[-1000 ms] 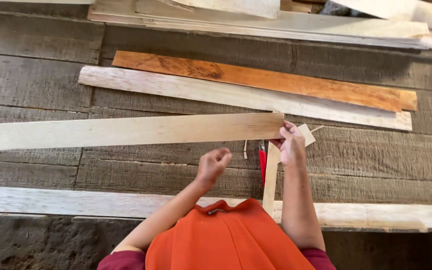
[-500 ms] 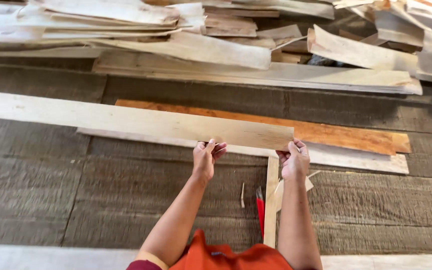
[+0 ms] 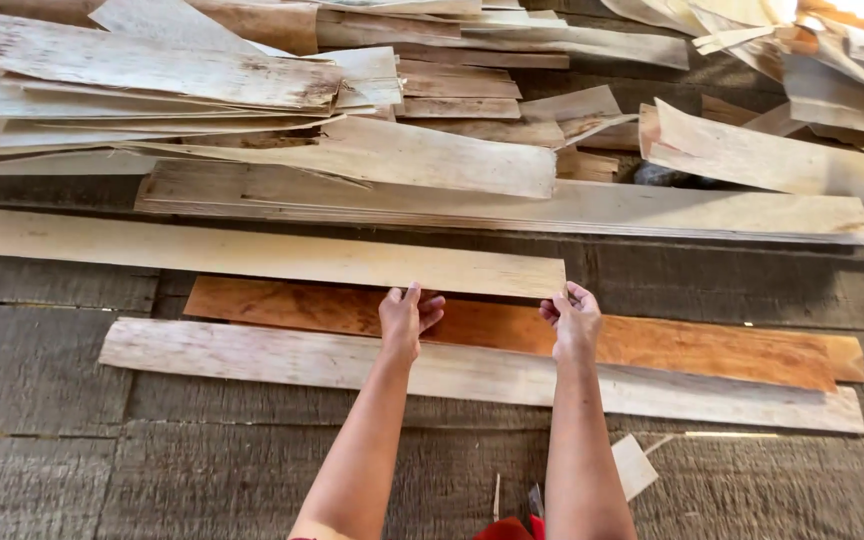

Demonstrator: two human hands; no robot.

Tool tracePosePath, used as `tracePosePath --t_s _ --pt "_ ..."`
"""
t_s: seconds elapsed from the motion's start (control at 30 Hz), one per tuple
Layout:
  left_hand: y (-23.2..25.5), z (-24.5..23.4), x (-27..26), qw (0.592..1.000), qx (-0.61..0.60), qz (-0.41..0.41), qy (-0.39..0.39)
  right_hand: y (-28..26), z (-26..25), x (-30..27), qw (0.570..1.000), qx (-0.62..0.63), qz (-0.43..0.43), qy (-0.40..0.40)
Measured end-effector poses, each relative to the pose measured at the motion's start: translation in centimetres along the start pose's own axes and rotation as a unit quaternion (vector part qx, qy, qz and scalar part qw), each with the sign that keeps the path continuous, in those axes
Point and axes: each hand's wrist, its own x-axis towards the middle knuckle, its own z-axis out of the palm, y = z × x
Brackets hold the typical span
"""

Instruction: The person uses a red utility knife to cut and trim thin wooden planks on a wooden workbench. They repeatedly position planks, score and slice them, then set the cut pieces aside among other wood scraps.

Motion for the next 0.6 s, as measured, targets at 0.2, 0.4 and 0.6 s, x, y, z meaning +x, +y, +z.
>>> tracePosePath --t_s 0.2,0.4,0.6 --pt "-2.6 -1.3 3.8 0.710 0.474 0.500 0.145 0.6 3.3 1.7 0.996 -0.086 -0.003 0.033" --pt "-4.3 -1.0 4.2 0.628 0.634 0.419 0.169 -3.0 5.9 -1.4 0.980 -0.184 -0.022 0.078" --pt "-3.8 -0.9 4.4 0.613 0.640 0.416 0.205 -1.3 6.1 0.6 0.874 -0.458 -0.147 0.072"
